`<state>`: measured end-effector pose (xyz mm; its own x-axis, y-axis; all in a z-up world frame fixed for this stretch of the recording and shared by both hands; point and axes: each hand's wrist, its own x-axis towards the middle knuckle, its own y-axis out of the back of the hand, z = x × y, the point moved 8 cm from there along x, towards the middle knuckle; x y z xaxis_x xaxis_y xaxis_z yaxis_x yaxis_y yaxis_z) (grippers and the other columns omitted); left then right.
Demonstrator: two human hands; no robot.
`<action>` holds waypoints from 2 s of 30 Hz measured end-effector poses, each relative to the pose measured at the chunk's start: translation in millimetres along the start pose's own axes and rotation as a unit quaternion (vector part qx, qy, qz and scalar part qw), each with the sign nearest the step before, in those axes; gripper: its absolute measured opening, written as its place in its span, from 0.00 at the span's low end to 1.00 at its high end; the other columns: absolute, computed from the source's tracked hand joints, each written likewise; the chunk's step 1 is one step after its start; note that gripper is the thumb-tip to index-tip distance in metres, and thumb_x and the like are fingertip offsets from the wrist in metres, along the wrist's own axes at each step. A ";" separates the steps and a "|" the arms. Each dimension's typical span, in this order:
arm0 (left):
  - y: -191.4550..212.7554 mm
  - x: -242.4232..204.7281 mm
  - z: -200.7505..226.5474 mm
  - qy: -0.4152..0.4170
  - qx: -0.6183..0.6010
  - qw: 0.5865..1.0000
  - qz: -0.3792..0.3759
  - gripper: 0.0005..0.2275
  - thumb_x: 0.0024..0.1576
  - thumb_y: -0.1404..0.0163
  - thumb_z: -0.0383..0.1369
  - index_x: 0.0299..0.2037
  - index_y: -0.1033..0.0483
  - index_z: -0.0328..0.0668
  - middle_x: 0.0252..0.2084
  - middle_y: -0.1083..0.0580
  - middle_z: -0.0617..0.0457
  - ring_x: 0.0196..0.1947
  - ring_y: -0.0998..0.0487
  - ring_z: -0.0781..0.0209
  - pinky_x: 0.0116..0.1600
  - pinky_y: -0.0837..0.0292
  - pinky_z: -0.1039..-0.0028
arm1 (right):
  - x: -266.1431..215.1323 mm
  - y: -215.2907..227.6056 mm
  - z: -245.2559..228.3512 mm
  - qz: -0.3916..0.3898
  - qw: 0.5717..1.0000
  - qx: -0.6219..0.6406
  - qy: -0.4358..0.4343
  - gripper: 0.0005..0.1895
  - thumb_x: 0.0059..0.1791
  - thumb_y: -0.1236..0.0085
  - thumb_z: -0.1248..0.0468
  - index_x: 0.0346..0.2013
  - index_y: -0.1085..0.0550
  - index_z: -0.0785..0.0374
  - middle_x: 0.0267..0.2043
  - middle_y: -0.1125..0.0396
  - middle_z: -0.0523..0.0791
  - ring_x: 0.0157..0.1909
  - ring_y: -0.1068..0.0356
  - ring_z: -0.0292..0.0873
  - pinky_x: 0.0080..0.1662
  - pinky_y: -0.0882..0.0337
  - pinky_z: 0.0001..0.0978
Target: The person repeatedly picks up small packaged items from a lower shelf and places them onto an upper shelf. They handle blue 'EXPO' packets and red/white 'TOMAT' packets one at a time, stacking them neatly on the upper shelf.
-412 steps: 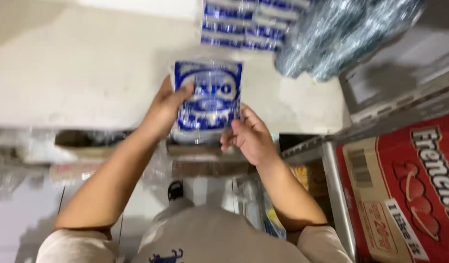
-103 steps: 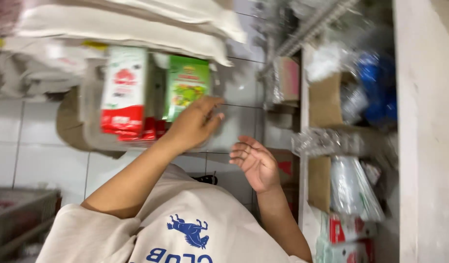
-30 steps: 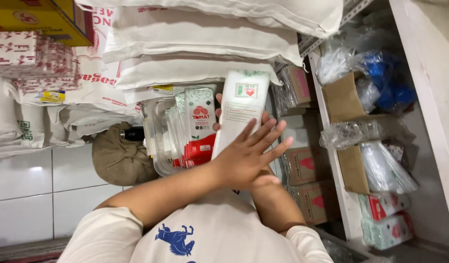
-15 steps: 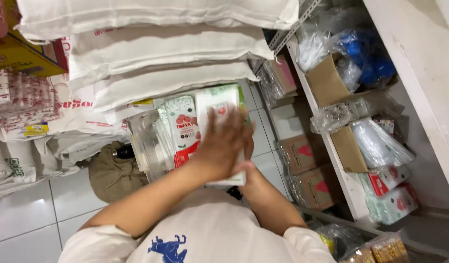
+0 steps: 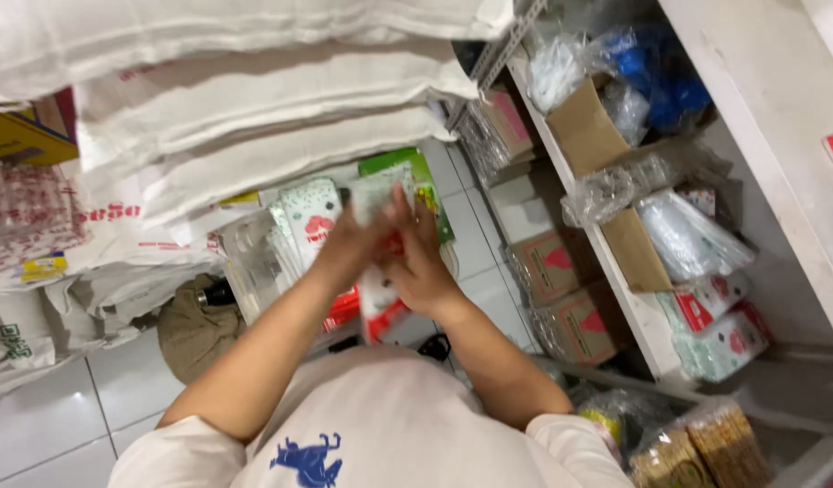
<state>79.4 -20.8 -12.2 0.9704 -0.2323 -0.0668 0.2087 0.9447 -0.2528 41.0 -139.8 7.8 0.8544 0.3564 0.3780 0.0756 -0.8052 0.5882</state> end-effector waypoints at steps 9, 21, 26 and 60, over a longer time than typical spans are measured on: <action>22.2 24.8 17.7 0.002 -0.189 0.973 0.133 0.18 0.64 0.54 0.44 0.52 0.26 0.36 0.49 0.22 0.49 0.47 0.21 0.60 0.55 0.25 0.68 | -40.8 6.2 21.6 -0.127 0.918 0.314 -0.209 0.24 0.54 0.44 0.67 0.63 0.34 0.70 0.53 0.31 0.51 0.49 0.33 0.43 0.51 0.32 0.36; -134.8 135.1 11.8 -0.050 0.098 0.987 -0.120 0.18 0.69 0.59 0.43 0.52 0.26 0.35 0.44 0.22 0.55 0.42 0.25 0.68 0.49 0.29 0.75 | -141.5 115.0 90.8 0.029 0.781 0.501 -0.372 0.20 0.53 0.44 0.61 0.58 0.31 0.64 0.39 0.29 0.42 0.29 0.33 0.30 0.26 0.35 0.21; -241.7 192.4 -14.6 0.022 0.127 0.978 -0.167 0.17 0.70 0.58 0.43 0.51 0.24 0.36 0.37 0.25 0.53 0.33 0.29 0.65 0.38 0.35 0.72 | -166.1 180.1 130.9 0.122 0.759 0.534 -0.352 0.22 0.54 0.43 0.59 0.59 0.32 0.65 0.40 0.30 0.42 0.29 0.34 0.29 0.26 0.37 0.19; -925.0 551.2 -142.4 -0.105 0.286 0.834 -0.461 0.21 0.64 0.50 0.46 0.43 0.25 0.28 0.35 0.21 0.42 0.33 0.20 0.53 0.39 0.25 0.66 | -200.2 649.4 435.9 0.572 0.612 0.476 -0.266 0.14 0.53 0.47 0.61 0.52 0.30 0.60 0.33 0.29 0.44 0.29 0.31 0.39 0.31 0.34 0.31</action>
<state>403.8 -1055.6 47.3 0.3527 -0.9317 0.0870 0.8435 0.3568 0.4015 143.1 -940.7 2.4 0.6556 -0.7004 -0.2821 -0.6798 -0.3851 -0.6241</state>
